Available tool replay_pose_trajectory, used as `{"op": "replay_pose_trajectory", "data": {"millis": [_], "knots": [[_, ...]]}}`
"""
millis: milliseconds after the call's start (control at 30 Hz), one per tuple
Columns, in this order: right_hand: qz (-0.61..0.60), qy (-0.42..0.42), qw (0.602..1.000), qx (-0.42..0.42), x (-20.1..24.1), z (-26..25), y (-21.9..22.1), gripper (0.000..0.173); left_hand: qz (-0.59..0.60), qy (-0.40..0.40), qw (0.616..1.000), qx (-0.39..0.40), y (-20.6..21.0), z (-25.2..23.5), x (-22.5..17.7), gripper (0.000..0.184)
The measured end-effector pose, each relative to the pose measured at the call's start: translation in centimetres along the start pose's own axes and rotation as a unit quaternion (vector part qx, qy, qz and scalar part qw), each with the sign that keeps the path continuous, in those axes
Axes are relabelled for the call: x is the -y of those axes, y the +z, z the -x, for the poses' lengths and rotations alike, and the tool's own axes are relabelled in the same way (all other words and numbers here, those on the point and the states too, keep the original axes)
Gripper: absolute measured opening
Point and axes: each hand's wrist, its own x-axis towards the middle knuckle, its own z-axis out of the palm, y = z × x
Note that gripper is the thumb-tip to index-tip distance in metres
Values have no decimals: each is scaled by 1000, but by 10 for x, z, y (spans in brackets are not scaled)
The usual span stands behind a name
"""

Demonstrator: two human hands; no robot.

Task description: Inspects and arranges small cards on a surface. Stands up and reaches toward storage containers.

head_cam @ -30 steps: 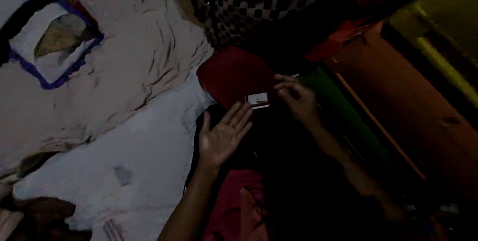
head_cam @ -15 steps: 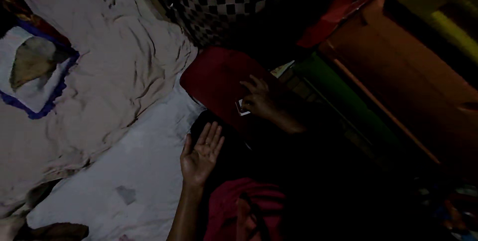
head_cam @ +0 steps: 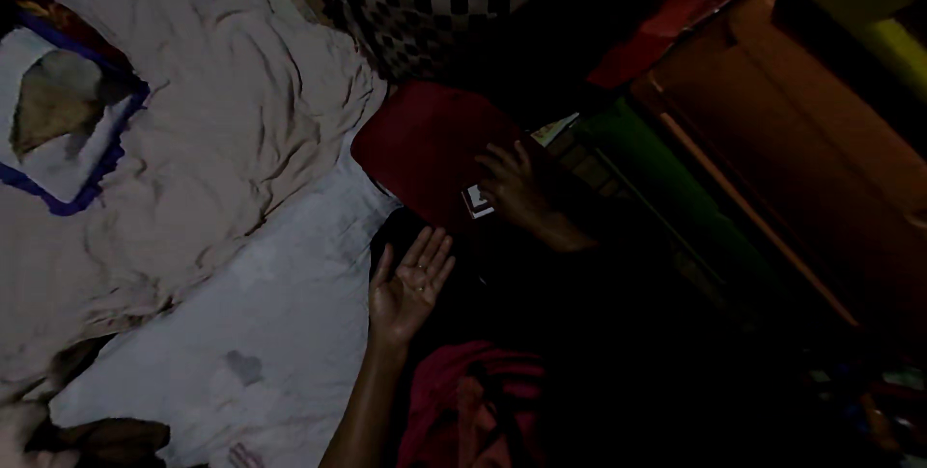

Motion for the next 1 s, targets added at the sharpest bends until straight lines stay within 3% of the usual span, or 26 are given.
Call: {"op": "replay_pose_trajectory", "data": {"millis": [133,533,767,1000], "knots": [[-19,8,1000,-6,-3,4,-9,17,0,-5,1000,-9,0,-1,0,73],[-5,7,998,56,-2,1,-13,13,-9,-9,1000,1,-10,0,0,71],[43,-58,996,44,-7,-7,-6,14,-7,-10,1000,-7,-13,1,-1,71],[39,-47,998,30,-2,-4,-3,22,-8,-11,1000,-24,-17,-3,0,70]]}}
